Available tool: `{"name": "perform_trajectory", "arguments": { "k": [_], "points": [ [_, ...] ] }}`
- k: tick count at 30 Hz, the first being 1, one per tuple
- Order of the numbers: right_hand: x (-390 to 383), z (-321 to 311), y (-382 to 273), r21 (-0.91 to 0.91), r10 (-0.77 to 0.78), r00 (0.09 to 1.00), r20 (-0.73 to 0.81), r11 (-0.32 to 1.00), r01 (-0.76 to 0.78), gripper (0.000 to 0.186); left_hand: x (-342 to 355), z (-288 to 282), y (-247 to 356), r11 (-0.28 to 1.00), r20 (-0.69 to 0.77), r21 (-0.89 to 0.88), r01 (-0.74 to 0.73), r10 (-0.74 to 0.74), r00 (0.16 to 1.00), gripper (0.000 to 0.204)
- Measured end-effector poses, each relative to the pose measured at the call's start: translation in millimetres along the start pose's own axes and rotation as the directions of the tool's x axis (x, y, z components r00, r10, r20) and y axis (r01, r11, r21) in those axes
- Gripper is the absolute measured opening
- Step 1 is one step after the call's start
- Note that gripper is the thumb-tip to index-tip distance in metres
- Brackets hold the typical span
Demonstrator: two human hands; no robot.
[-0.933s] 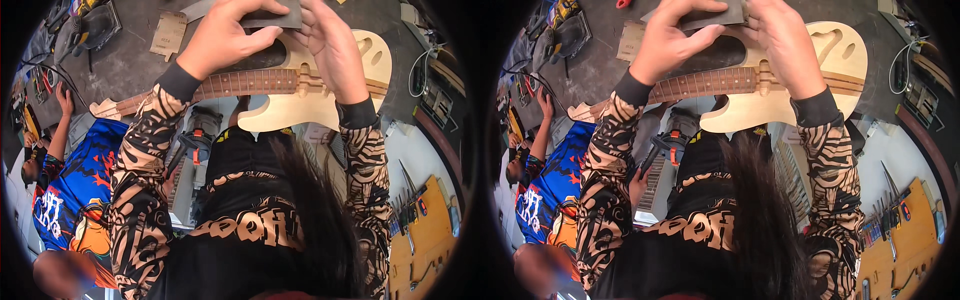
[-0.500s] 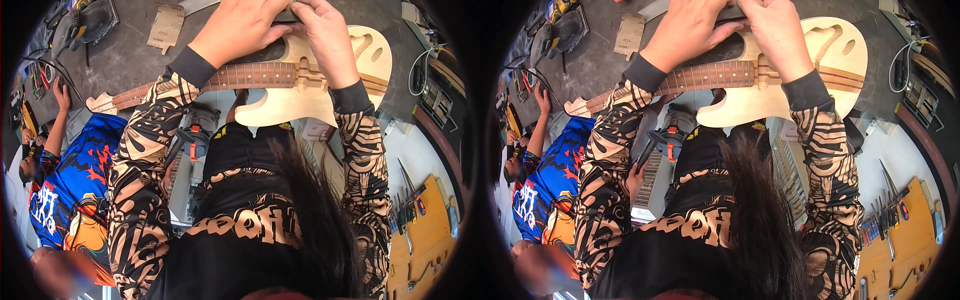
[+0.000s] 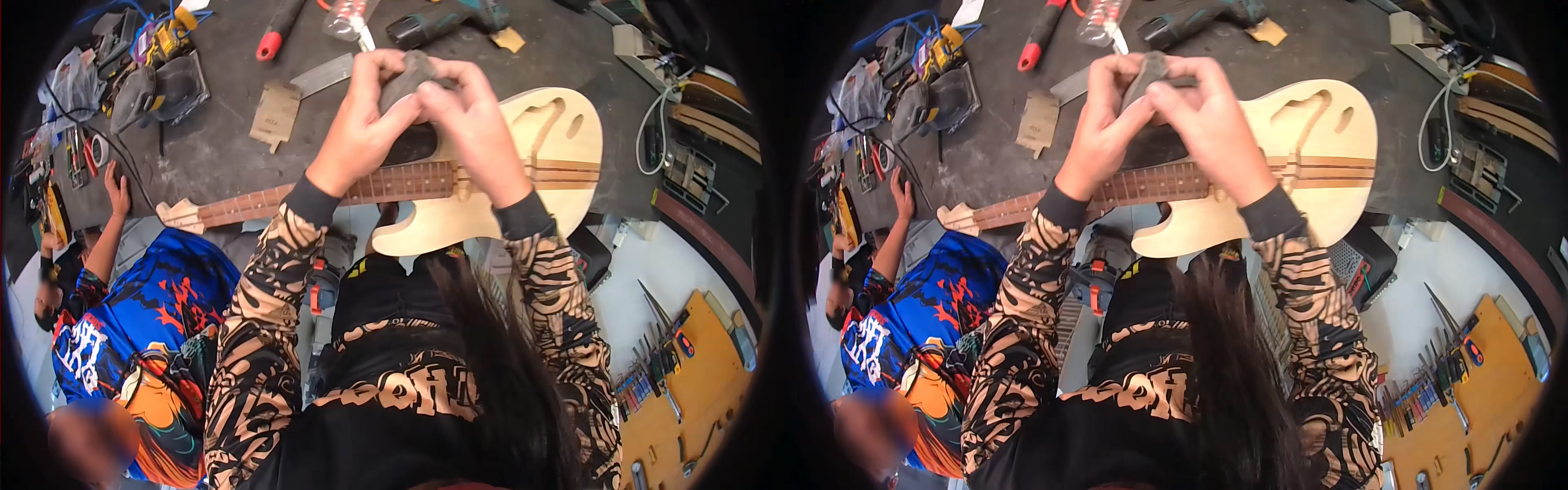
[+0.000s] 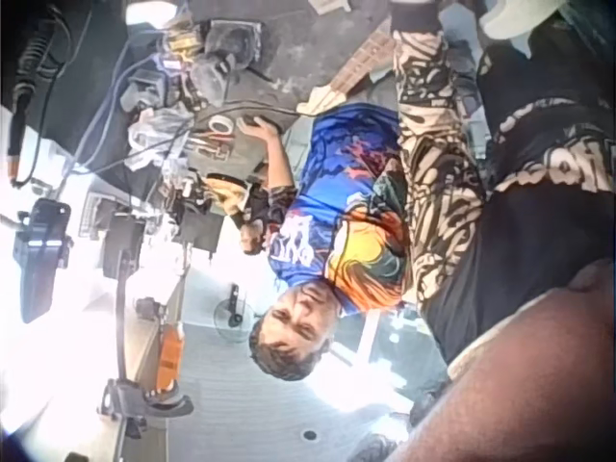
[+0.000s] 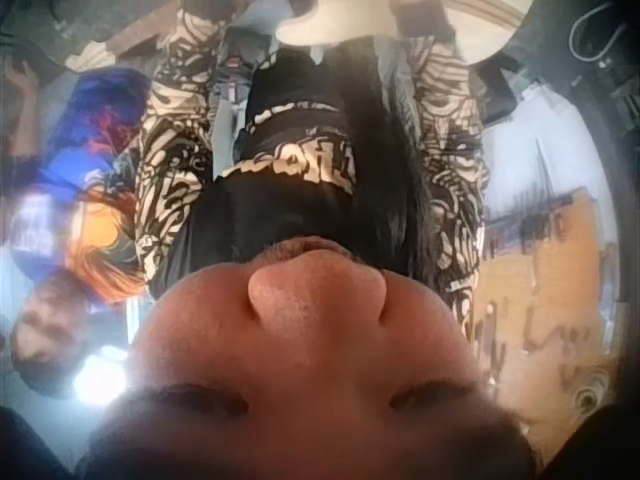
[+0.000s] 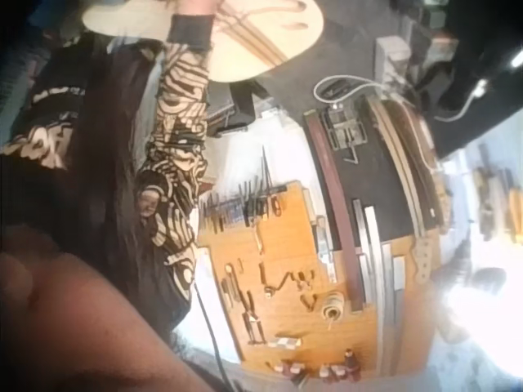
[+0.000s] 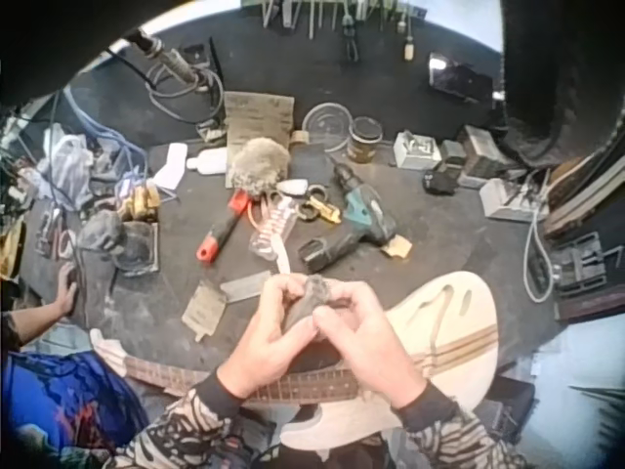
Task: The person sands the wood of a guitar neck and body using a sanding block, then brushes away sawdust with a hand brush.
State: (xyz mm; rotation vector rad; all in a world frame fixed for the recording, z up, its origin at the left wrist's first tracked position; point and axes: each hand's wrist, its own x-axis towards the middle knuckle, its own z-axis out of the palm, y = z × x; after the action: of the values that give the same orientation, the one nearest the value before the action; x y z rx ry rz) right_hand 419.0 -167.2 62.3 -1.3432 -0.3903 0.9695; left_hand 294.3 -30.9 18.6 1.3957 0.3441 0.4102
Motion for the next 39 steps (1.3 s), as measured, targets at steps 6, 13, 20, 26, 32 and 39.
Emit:
{"name": "perform_trajectory", "arguments": {
  "k": [6, 13, 20, 26, 32, 39],
  "points": [
    [-3.2, 6.0, 15.0, 0.078, 0.02, 1.0, 0.017, 0.997, -0.021, 0.045, -18.0, -7.8, 3.1, 0.995, -0.03, 0.09, -0.038, 0.041, 0.999, 0.039],
    [-21.9, -7.7, 4.6, -0.112, -0.099, 0.995, 0.026, 0.989, 0.102, 0.028, -22.7, -1.3, 11.3, 0.977, 0.062, 0.214, -0.008, -0.006, 0.998, 0.044],
    [-19.8, -3.9, 27.6, -0.157, -0.16, 0.985, 0.068, 0.973, 0.169, 0.028, -37.9, -1.5, 11.6, 0.917, 0.129, 0.39, -0.082, 0.034, 0.991, 0.048],
    [-12.8, -13.5, 20.7, -0.331, -0.217, 0.973, 0.079, 0.915, 0.231, 0.023, -25.6, -6.4, 6.5, 0.819, 0.184, 0.548, -0.171, 0.081, 0.98, 0.051],
    [18.5, -69.1, 28.4, -0.598, -0.345, 0.933, -0.103, 0.771, 0.219, 0.025, -8.8, -51.7, -8.4, 0.85, -0.09, 0.525, -0.047, 0.11, 0.99, 0.044],
    [39.5, -102.0, 59.8, -0.989, -0.572, 0.819, 0.039, 0.095, 0.113, 0.023, -11.6, -16.6, -8.3, 0.502, 0.364, 0.745, -0.44, 0.247, 0.898, 0.04]
  ]
}}
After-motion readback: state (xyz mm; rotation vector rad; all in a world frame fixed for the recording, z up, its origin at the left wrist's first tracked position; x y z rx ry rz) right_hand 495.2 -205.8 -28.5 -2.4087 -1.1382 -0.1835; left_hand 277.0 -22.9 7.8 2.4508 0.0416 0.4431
